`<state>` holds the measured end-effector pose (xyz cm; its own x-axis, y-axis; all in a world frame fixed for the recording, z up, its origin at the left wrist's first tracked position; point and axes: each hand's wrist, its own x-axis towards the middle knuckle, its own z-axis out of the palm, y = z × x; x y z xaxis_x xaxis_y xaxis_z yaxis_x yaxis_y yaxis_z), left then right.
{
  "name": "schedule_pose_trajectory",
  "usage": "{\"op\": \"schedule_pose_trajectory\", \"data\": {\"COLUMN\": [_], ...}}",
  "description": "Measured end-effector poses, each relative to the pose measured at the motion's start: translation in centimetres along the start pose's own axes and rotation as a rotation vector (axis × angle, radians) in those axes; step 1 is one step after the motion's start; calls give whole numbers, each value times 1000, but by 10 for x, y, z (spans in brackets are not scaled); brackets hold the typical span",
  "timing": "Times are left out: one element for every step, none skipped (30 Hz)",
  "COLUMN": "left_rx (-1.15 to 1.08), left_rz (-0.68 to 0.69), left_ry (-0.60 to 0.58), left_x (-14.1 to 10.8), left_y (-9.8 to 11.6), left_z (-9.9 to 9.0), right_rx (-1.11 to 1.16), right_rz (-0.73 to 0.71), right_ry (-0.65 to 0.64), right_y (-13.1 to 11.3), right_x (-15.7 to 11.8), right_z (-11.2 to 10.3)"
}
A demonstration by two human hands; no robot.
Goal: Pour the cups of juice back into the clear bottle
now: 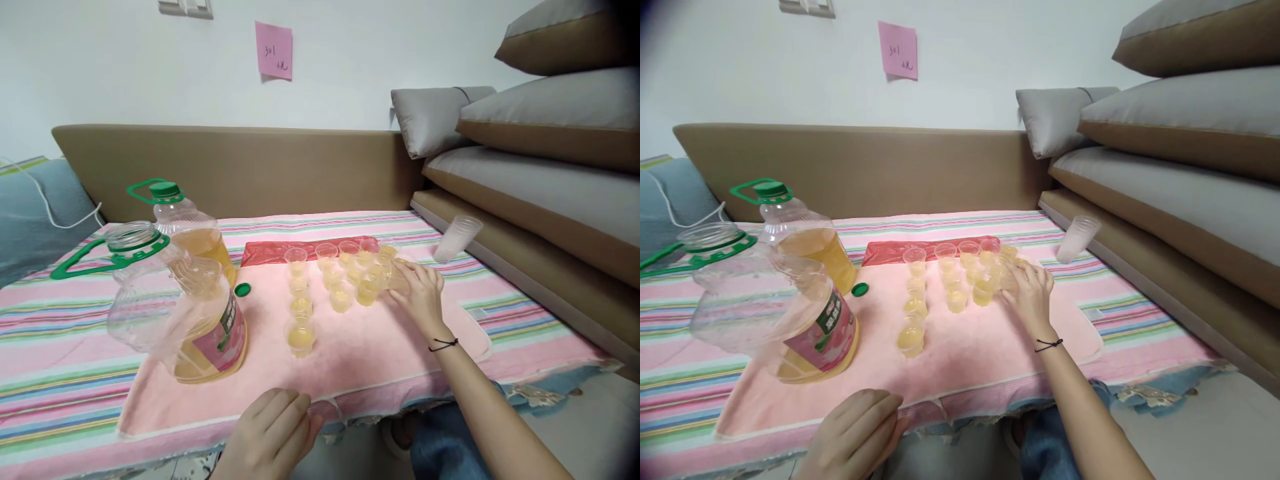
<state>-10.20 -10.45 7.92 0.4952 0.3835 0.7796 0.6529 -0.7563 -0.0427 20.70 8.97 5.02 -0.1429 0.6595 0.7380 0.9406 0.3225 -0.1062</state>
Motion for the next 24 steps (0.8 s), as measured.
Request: {"op": "schedule_pose_trajectory", "data": {"left_rx": [3, 8, 14, 22, 29, 36, 40, 44, 47, 48, 48, 48, 46, 44, 41, 39, 39, 38, 39, 40, 44, 48, 52, 55], "left_rz": [-11, -21, -29, -34, -38, -38, -36, -36, -37, -38, -40, -41, -45, -47, -49, -51, -51, -50, -50, -48, -46, -45, -43, -42], "left_ry": [5, 8, 10, 14, 17, 19, 19, 21, 24, 29, 32, 32, 31, 31, 30, 28, 29, 31, 32, 29, 27, 26, 25, 23], "left_x": [-1, -1, -2, -3, -3, -4, -4, -4, -4, -4, -5, -5, -5, -5, -5, -5, -5, -4, -4, -4, -3, -3, -3, -3], "left_y": [0, 0, -1, -1, -2, -2, -3, -3, -3, -3, -3, -3, -3, -3, -3, -2, -2, -2, -2, -3, -3, -3, -3, -3], "left_z": [0, -1, -1, -2, -2, -2, -2, -2, -2, -2, -2, -2, -2, -2, -2, -2, -2, -2, -2, -2, -2, -2, -3, -3], "right_rx": [-7, -13, -17, -20, -23, -26, -28, -29, -29, -28, -27, -28, -31, -35, -38, -42, -46, -50, -54, -59, -64, -68, -72, -74], "right_rz": [-6, -12, -17, -21, -25, -28, -31, -33, -36, -41, -47, -52, -58, -65, -72, -80, -90, -100, -110, -119, -126, -132, -136, -138], "right_ry": [0, 0, -1, -3, -7, -11, -15, -19, -22, -27, -31, -34, -34, -34, -33, -32, -30, -29, -27, -23, -15, -8, 0, 5], "right_y": [-1, -1, -2, -3, -4, -6, -7, -8, -8, -9, -9, -10, -10, -10, -10, -10, -10, -10, -10, -11, -11, -12, -12, -13], "right_x": [0, 1, 1, 1, 2, 2, 3, 3, 4, 4, 5, 5, 5, 6, 6, 6, 7, 7, 7, 8, 8, 9, 9, 9], "right_z": [-1, -1, -2, -3, -4, -4, -5, -6, -6, -6, -7, -7, -6, -6, -6, -6, -6, -6, -6, -6, -6, -7, -7, -8]}}
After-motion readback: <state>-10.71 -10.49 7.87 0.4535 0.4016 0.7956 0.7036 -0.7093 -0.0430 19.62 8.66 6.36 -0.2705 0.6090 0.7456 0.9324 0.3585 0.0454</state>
